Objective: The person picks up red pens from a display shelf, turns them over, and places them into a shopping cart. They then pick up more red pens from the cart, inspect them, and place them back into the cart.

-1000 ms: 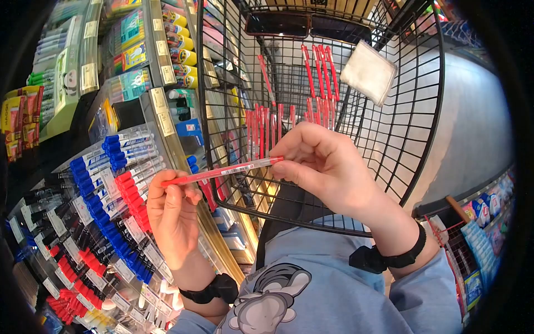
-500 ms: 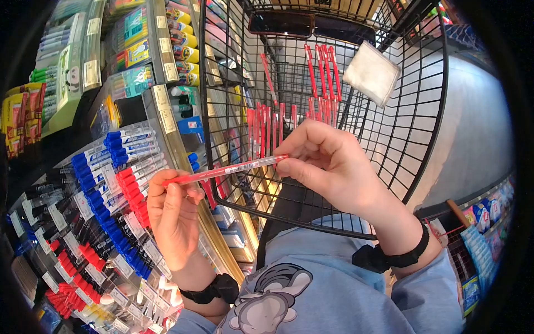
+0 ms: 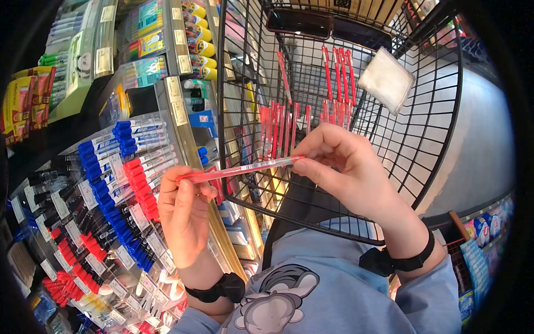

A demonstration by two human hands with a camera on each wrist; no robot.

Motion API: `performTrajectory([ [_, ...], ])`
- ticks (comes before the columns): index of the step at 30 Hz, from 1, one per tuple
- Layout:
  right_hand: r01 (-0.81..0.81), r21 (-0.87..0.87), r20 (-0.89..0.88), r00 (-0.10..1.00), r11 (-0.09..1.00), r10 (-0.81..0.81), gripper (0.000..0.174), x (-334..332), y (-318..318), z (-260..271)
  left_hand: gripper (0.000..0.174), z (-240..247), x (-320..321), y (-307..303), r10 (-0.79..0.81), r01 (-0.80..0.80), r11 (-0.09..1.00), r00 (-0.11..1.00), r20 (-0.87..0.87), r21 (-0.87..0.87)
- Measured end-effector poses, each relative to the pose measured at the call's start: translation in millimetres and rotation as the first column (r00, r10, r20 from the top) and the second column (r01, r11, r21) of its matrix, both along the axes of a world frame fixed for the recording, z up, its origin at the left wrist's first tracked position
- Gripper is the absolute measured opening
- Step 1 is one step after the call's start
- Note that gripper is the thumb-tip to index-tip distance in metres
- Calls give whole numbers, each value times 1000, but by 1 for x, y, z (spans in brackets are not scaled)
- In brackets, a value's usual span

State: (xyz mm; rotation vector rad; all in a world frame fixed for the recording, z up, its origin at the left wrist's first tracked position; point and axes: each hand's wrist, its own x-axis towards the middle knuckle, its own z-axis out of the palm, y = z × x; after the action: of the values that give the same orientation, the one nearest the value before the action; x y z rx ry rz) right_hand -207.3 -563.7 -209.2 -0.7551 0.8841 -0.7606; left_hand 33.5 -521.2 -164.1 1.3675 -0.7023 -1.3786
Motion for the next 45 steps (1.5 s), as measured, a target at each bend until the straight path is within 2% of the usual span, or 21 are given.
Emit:
performTrajectory([
  [42,24,-64,-51,998,998,-27,10,5,4,3,18,4,1,4,-5,5,1000,1000,4,-17],
  [45,23,-66,-52,998,998,-26,11,4,5,2,20,3,1,5,0,-2,999,998,-67,-34],
])
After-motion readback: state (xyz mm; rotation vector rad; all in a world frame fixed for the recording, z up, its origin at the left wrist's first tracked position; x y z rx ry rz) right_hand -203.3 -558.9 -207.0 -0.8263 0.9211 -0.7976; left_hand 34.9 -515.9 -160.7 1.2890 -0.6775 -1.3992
